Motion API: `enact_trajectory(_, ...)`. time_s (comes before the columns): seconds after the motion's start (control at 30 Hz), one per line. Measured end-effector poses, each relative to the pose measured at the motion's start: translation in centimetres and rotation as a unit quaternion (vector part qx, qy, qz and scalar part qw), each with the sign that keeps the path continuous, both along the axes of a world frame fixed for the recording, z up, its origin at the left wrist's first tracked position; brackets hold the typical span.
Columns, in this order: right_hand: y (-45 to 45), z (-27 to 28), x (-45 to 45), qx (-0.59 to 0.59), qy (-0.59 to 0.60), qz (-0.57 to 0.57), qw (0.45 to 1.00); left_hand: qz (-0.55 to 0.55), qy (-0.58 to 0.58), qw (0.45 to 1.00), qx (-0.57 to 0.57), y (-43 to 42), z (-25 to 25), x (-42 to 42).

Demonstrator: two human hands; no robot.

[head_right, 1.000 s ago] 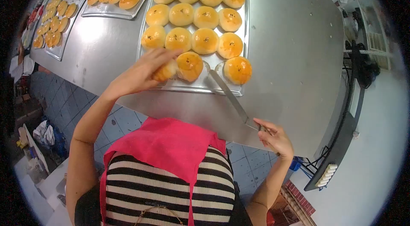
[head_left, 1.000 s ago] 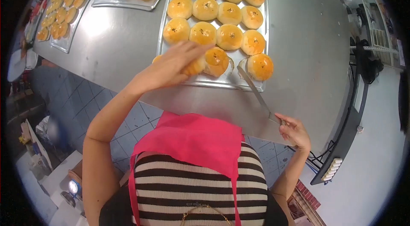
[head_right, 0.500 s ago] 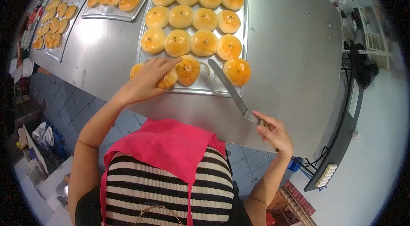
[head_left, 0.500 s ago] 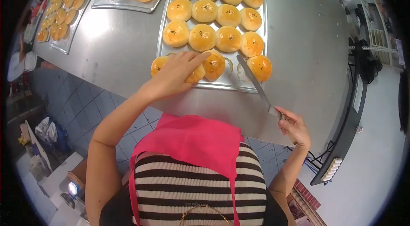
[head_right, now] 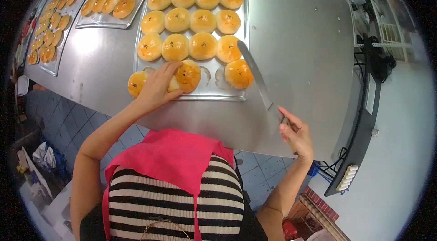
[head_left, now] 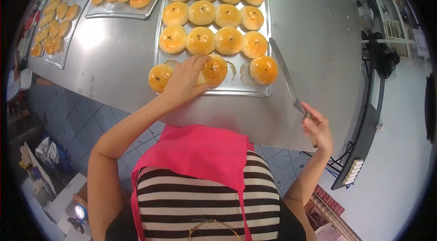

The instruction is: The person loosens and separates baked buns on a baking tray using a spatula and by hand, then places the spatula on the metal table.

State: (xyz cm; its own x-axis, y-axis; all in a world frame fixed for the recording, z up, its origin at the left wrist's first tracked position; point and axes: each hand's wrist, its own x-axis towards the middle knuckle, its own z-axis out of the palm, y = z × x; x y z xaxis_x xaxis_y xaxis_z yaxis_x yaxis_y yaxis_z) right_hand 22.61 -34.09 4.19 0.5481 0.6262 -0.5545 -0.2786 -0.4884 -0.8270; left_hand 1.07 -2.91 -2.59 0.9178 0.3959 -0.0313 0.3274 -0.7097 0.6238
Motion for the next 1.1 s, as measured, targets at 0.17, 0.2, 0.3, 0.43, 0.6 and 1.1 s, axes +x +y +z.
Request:
enact_trajectory(0.17, -1.2, 0.3, 3.3, -0.069, -0.173, -0.004, 0.983, -0.200, 0.017, 0.979, -0.032, 0.8, 0.8, 1.2)
enact_trajectory(0.2, -1.0, 0.3, 4.0, -0.116, -0.232, -0.003, 0.966, -0.201, 0.016, 0.979, -0.032, 0.9, 0.7, 1.5)
enact_trajectory(0.3, -0.4, -0.5, 5.7, -0.155, -0.290, 0.009, 0.944, -0.220, 0.004, 0.975, 0.012, 0.9, 0.9, 2.5)
enact_trajectory(0.43, 0.6, -1.6, 5.2, -0.162, -0.303, -0.011, 0.939, -0.194, -0.010, 0.976, -0.099, -2.2, 2.2, 2.6)
enact_trajectory(0.6, 0.6, -4.3, 4.1, -0.118, -0.224, -0.057, 0.966, -0.190, 0.015, 0.978, -0.082, -4.7, 0.1, 2.0)
enact_trajectory(1.1, -2.5, -0.4, 3.5, -0.239, -0.243, 0.069, 0.938, -0.222, -0.163, 0.958, -0.080, -5.9, 0.4, 10.2)
